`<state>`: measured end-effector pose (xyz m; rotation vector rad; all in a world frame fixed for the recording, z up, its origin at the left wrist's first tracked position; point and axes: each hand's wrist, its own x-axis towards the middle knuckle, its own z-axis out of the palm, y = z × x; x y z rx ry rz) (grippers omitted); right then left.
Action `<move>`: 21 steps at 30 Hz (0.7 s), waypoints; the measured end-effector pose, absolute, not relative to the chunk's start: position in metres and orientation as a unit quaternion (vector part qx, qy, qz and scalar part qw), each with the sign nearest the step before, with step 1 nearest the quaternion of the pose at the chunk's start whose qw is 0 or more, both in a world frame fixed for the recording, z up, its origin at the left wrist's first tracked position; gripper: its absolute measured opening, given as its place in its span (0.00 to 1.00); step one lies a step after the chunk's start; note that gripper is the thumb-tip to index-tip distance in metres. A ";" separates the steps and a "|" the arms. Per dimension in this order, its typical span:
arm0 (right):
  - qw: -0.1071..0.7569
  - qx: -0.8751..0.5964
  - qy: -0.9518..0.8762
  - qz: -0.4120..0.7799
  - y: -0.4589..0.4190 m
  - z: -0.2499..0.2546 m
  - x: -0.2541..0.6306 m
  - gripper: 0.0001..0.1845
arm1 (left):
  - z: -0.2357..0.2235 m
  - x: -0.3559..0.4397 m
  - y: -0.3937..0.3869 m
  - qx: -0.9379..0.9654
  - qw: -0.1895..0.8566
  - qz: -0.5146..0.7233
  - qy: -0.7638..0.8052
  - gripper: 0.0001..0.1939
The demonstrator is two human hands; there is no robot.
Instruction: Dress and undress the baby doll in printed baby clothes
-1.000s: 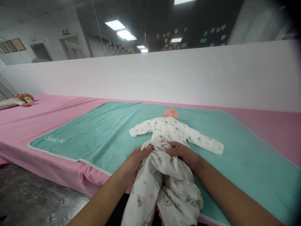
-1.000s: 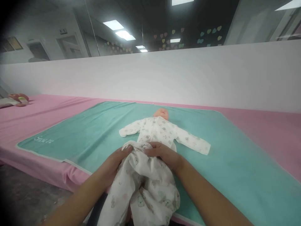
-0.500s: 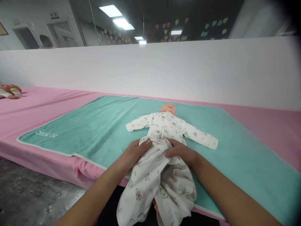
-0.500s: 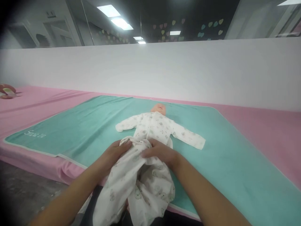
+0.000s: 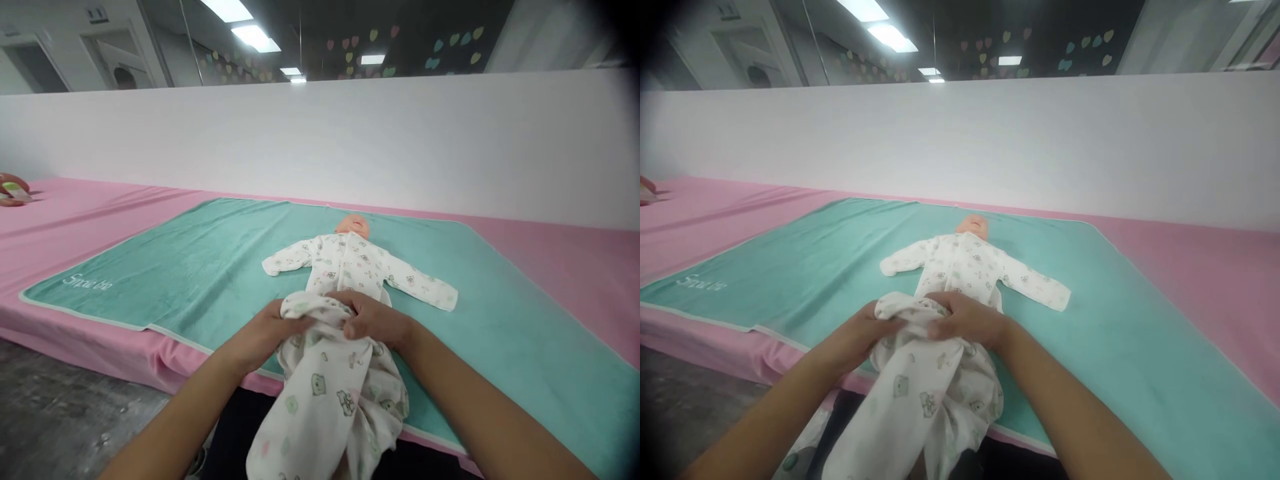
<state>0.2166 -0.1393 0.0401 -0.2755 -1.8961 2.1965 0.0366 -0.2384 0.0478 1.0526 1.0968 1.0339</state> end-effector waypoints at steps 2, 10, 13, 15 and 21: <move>0.054 -0.119 -0.685 0.717 -0.142 0.045 0.216 0.26 | 0.044 0.042 -0.238 0.374 0.634 0.523 0.430 0.13; 0.139 -0.168 -0.560 0.799 -0.142 0.035 0.217 0.19 | 0.051 0.047 -0.240 0.405 0.639 0.489 0.434 0.20; 0.162 -0.169 -0.510 0.828 -0.140 0.032 0.215 0.18 | 0.053 0.043 -0.240 0.468 0.613 0.430 0.469 0.25; 0.168 -0.180 -0.511 0.824 -0.141 0.033 0.214 0.17 | 0.051 0.044 -0.237 0.436 0.615 0.462 0.467 0.24; 0.033 -0.160 -0.637 0.753 -0.142 0.041 0.216 0.21 | 0.037 0.052 -0.227 0.305 0.675 0.550 0.386 0.20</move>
